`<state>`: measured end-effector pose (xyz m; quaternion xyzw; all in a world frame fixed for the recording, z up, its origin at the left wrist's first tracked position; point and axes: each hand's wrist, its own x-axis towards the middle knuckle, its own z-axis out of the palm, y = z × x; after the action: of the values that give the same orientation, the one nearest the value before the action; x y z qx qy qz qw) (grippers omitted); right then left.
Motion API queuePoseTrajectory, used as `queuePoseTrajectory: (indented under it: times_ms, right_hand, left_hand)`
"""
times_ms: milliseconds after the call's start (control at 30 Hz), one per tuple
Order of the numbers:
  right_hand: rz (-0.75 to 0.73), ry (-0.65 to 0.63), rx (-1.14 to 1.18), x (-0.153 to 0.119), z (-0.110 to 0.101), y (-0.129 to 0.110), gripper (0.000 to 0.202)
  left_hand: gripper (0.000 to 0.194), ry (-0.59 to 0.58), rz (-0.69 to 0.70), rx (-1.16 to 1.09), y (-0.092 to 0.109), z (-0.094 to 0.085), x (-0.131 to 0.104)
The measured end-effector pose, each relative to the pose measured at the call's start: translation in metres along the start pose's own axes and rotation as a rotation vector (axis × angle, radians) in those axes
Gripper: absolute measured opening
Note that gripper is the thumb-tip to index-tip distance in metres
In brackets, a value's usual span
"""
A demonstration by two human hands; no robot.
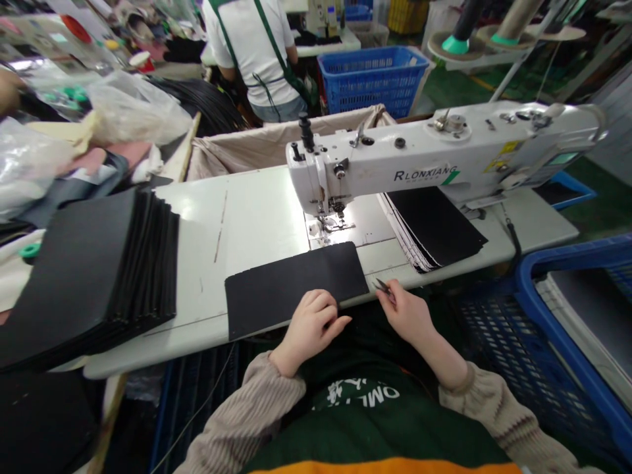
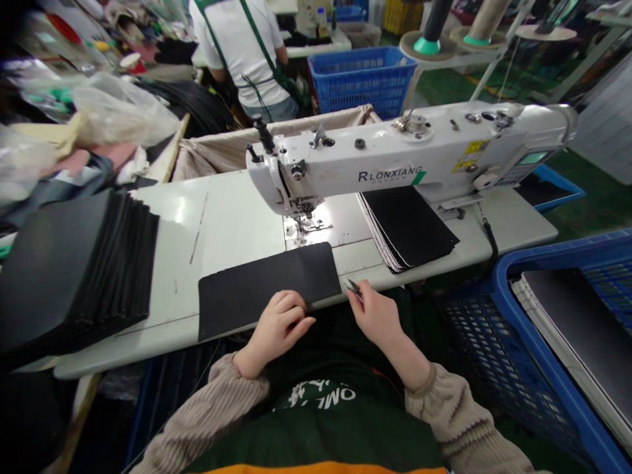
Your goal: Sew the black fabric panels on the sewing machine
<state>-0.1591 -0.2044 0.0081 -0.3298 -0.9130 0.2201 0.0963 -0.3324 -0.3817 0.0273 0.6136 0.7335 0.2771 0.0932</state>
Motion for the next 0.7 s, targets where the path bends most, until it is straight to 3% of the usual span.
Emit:
queuePoseTrajectory:
  times_ms: [100,200,333,433,567,700]
  right_hand:
    - [-0.056,0.048,0.081,0.001,-0.002,0.001,0.033]
    - [-0.22,0.01,0.069,0.008,-0.001,-0.003,0.039]
    - [-0.401,-0.082,0.083,0.024,0.0,-0.006,0.034]
    - [-0.411,-0.095,0.243,0.034,-0.011,-0.012,0.025]
    - [-0.285,-0.061,0.469,0.042,-0.043,-0.032,0.023]
    - [-0.22,-0.073,0.557,0.045,-0.069,-0.05,0.026]
  left_hand:
    - [0.022,0.05,-0.082,0.083,-0.029,-0.031,-0.037]
    - [0.05,0.069,-0.196,0.239,-0.064,-0.055,-0.078]
    - [0.037,0.031,-0.244,0.173,-0.089,-0.078,-0.124]
    - [0.025,0.163,-0.335,-0.014,-0.079,-0.098,-0.138]
    - [0.026,0.45,-0.633,-0.179,-0.048,-0.127,-0.133]
    - [0.033,0.542,-0.796,-0.488,-0.032,-0.145,-0.121]
